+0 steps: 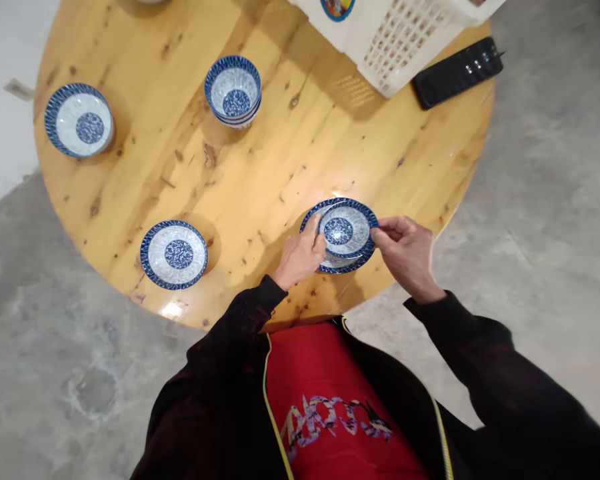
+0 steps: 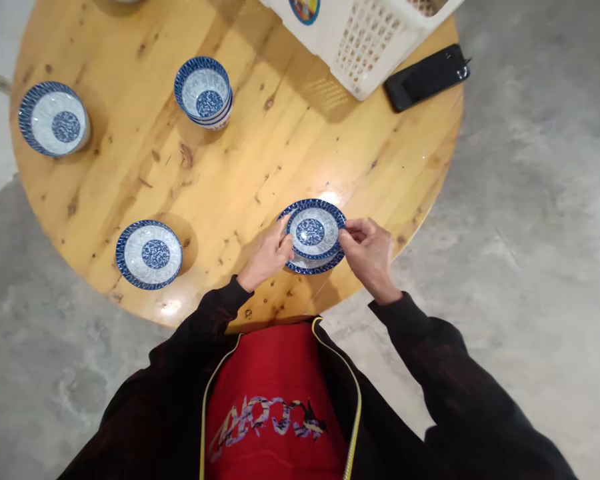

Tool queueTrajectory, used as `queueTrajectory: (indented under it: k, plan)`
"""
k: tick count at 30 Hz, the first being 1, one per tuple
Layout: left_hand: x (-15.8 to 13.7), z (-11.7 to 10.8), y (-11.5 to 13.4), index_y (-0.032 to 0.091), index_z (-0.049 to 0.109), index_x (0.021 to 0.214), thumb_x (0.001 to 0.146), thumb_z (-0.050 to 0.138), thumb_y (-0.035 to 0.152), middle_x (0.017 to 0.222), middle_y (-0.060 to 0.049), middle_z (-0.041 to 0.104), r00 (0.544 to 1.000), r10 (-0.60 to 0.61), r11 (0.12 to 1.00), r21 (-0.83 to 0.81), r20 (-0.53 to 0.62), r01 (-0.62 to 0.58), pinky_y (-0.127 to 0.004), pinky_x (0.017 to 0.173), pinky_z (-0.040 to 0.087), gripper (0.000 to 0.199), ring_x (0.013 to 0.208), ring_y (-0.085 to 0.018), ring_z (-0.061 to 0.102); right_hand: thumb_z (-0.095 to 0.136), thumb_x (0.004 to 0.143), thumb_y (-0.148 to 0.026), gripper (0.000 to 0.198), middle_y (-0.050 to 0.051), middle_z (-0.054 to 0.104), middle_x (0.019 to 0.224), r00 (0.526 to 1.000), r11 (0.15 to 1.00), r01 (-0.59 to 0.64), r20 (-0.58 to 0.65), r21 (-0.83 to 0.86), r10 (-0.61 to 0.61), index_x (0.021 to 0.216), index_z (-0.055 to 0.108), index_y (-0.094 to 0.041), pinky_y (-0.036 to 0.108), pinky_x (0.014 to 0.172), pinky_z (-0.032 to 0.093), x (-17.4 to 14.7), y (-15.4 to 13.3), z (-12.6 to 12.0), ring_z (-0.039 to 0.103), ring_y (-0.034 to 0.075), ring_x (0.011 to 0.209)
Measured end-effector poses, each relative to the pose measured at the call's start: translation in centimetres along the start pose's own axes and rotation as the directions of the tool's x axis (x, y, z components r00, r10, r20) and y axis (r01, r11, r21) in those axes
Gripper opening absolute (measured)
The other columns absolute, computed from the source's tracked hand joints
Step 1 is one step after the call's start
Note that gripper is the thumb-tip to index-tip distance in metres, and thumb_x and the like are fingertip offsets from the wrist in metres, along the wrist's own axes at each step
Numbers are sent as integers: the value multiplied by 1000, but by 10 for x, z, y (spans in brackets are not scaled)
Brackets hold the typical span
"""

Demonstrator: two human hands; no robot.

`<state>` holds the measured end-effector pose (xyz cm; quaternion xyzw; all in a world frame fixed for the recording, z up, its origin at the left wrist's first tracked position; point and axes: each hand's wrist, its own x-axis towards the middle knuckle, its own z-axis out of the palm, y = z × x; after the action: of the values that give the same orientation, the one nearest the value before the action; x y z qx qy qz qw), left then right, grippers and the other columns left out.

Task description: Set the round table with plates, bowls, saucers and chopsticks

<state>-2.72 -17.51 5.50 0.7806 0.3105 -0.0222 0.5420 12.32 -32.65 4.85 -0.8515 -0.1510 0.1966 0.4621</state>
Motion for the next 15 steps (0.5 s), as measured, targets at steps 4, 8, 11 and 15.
queueTrajectory:
  k: [4, 8, 11, 15]
  plan:
    - [-2, 6, 1, 16, 42, 158, 104, 36, 29, 109, -11, 79, 997, -45, 996, 84, 68, 40, -40, 96, 58, 56, 97, -26, 75, 73, 73, -35, 16, 1, 69, 71, 999, 999, -49, -7, -13, 49, 81, 66, -23, 33, 58, 57, -5, 17, 0, 67, 20, 61]
    - [-2, 1, 4, 18, 43, 158, 103, 37, 27, 110, -10, 80, 993, -79, 987, 146, 87, 66, -38, 97, 57, 57, 98, -25, 75, 70, 70, -36, 18, 0, 68, 71, 995, 995, -101, -5, -17, 101, 81, 64, -23, 32, 58, 57, -8, 15, 5, 66, 20, 63]
    - [-2, -1, 4, 21, 43, 159, 102, 39, 27, 109, -8, 80, 991, -87, 983, 173, 103, 68, -36, 96, 56, 57, 99, -25, 76, 69, 70, -36, 18, 0, 66, 70, 991, 991, -133, -4, -26, 133, 81, 63, -23, 33, 59, 58, -11, 12, 6, 67, 21, 63]
    - [-2, -1, 3, 23, 46, 156, 103, 41, 29, 109, -8, 80, 992, -76, 987, 147, 101, 61, -35, 96, 57, 54, 100, -24, 76, 70, 71, -35, 19, -1, 66, 71, 989, 987, -146, -2, -61, 146, 83, 62, -23, 35, 61, 60, -14, 12, 5, 68, 21, 64]
